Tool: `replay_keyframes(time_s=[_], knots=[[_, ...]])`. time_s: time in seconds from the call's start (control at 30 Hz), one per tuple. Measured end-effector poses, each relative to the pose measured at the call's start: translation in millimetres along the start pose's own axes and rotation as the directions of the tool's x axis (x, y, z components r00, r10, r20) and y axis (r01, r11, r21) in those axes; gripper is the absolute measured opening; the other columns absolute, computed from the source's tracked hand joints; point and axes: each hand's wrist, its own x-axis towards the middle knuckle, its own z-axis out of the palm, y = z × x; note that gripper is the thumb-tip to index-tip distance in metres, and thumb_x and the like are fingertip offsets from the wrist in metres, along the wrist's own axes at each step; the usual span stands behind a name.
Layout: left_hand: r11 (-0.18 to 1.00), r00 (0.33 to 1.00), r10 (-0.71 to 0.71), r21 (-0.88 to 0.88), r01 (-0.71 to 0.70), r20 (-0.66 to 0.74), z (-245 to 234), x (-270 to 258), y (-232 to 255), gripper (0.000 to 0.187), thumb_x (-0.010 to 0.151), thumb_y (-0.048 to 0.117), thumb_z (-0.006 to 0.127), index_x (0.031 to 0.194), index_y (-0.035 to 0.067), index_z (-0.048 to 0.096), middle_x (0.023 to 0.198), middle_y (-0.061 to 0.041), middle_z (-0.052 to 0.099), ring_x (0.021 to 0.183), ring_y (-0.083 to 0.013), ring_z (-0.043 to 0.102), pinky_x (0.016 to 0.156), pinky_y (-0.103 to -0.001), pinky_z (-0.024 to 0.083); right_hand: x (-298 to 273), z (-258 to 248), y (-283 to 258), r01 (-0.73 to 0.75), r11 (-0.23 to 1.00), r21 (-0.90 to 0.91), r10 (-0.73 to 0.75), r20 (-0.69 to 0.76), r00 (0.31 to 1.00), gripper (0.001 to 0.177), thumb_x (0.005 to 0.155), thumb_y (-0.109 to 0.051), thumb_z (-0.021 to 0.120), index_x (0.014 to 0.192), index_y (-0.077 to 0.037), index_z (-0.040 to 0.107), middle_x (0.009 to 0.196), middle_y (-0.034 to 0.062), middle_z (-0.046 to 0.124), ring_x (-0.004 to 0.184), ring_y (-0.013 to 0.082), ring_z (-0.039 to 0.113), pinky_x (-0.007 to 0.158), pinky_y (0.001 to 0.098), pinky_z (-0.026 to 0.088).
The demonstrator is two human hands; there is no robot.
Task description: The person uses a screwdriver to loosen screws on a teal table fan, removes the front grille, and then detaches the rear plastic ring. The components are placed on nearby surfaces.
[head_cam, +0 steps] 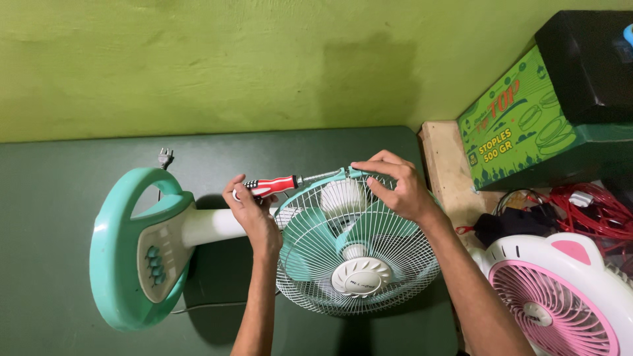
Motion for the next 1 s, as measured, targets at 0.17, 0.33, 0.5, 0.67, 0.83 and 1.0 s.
replay_keyframes(time_s=[0.17,0.33,0.5,0.67,0.83,1.0], knots=[[0.982,0.997,0.015,-0.189,0.000,0.079,-1.2,-1.8,3.1,0.048,0.105,0.036,0.048,0.142,0.008,0.039,0.129,-0.010,0.063,0.111,-0.0201,0.068,0.094,-0.036,0.058,1.1,-0.9,-0.3,0.007,1.000,-0.002,-0.007,0.001,1.000,0.036,0.084,-0.005,0.064,0.118,-0.007,0.076,0.101,0.0111,0.072,0.095,0.0224,0.070,0.087,0.0335,0.056],[0.999,0.998,-0.036,0.012,0.037,-0.052,2.6,-3.4,4.1,0.050,0.110,0.031,0.048,0.156,0.019,0.034,0.106,-0.019,0.052,0.082,-0.0231,0.049,0.076,-0.036,0.045,0.1,-0.7,0.9,0.002,1.000,0.001,-0.002,-0.001,1.000,0.036,0.084,-0.006,0.063,0.118,-0.006,0.076,0.101,0.0115,0.072,0.095,0.0225,0.070,0.088,0.0340,0.056],[0.987,0.999,-0.002,-0.161,0.009,0.046,1.9,-2.2,5.4,0.053,0.107,0.036,0.049,0.149,0.006,0.038,0.112,-0.010,0.062,0.096,-0.0153,0.063,0.084,-0.032,0.055,0.1,-0.2,3.6,0.017,1.000,-0.001,-0.017,0.005,1.000,0.035,0.086,-0.006,0.063,0.118,-0.005,0.076,0.102,0.0116,0.072,0.095,0.0222,0.070,0.087,0.0336,0.056],[0.994,0.999,-0.030,-0.106,0.035,0.045,1.4,-0.4,6.0,0.054,0.103,0.035,0.048,0.151,0.013,0.033,0.117,-0.009,0.062,0.102,-0.0187,0.064,0.089,-0.036,0.055,1.4,0.4,3.1,-0.002,1.000,-0.003,0.002,-0.004,1.000,0.036,0.084,-0.005,0.062,0.117,-0.006,0.077,0.100,0.0113,0.072,0.093,0.0225,0.070,0.086,0.0330,0.056],[1.000,0.999,-0.019,-0.009,0.019,0.032,-0.5,-1.6,0.5,0.049,0.112,0.039,0.041,0.151,0.010,0.037,0.109,-0.013,0.053,0.095,-0.0226,0.056,0.086,-0.040,0.050,0.9,-0.9,0.6,0.014,1.000,0.012,-0.014,-0.008,1.000,0.035,0.085,-0.005,0.062,0.117,-0.005,0.076,0.101,0.0118,0.072,0.093,0.0228,0.070,0.086,0.0334,0.056],[0.978,0.991,0.020,-0.208,0.008,0.132,-3.3,0.2,2.5,0.055,0.103,0.042,0.051,0.144,0.008,0.039,0.125,-0.010,0.065,0.111,-0.0175,0.066,0.097,-0.036,0.057,1.6,-0.9,-3.3,0.008,1.000,0.013,-0.008,-0.014,1.000,0.035,0.084,-0.005,0.063,0.117,-0.005,0.076,0.101,0.0121,0.072,0.095,0.0233,0.069,0.088,0.0340,0.055]])
